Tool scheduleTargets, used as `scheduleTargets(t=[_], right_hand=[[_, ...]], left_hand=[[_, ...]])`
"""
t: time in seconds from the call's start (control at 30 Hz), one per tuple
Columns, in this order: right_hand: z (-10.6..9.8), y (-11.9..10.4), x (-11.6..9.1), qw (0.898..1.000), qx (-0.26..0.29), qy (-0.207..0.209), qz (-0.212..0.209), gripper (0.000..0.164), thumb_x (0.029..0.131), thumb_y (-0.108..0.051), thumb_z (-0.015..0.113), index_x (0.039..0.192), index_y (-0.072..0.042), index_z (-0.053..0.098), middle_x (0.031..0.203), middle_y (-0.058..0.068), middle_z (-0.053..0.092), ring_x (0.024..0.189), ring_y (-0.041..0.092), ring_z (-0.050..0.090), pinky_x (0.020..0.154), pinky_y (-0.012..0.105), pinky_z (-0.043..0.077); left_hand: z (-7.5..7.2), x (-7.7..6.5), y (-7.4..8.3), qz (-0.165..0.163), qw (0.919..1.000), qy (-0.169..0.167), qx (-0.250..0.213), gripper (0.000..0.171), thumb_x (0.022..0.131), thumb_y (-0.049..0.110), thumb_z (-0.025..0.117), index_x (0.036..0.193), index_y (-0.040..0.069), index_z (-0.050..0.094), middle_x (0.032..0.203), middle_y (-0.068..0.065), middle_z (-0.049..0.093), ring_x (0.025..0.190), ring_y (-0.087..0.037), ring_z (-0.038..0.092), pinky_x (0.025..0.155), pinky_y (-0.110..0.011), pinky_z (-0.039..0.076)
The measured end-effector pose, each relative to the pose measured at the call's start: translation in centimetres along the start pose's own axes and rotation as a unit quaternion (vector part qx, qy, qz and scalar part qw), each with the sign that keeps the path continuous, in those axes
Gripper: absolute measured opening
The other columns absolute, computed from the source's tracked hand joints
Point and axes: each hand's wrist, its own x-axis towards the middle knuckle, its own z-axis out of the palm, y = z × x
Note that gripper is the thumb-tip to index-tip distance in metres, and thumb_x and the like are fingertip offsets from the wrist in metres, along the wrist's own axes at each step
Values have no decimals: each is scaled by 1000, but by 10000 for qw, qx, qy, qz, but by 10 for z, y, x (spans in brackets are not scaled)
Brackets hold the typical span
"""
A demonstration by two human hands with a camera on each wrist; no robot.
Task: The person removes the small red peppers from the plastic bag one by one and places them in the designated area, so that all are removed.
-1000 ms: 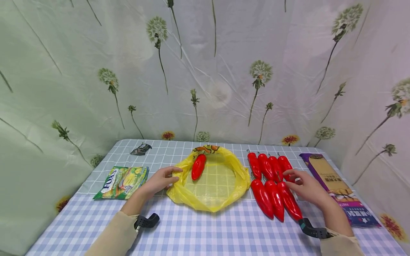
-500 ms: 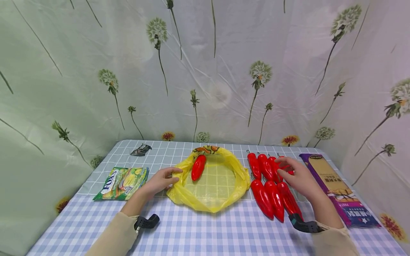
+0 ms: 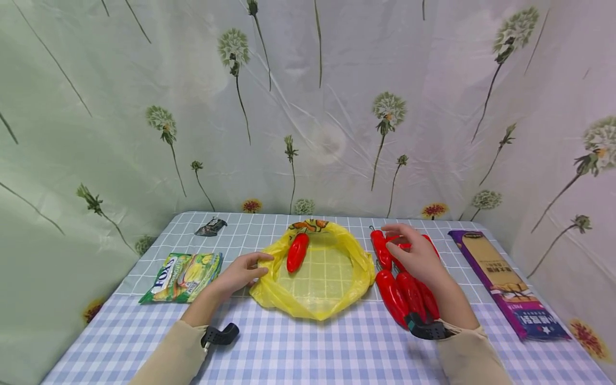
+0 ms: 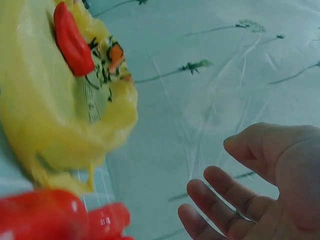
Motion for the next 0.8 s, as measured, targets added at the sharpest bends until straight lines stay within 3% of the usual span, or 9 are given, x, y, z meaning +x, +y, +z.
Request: scheduleTargets(t=[0.4,0.8], right_hand=[[31,-23,18,9986,343,-373,-151,46,97,-18,63,141,-13,50,139,19,55,121,38,57,88,45,59],[66,-33,33,9962,450,-721,-190,44,95,-15,63,138,-12,53,141,19,55,122,36,58,95,47,56]], left_hand=[[1,-2,1,24,10000,-5,6,32,96,17,65,128,17,65,141,-9,58,92,-15,58,68,-27,50],[1,-2,0,64,10000,-24,19,31,97,18,64,128,16,65,140,-9,58,95,-15,58,70,-28,50]])
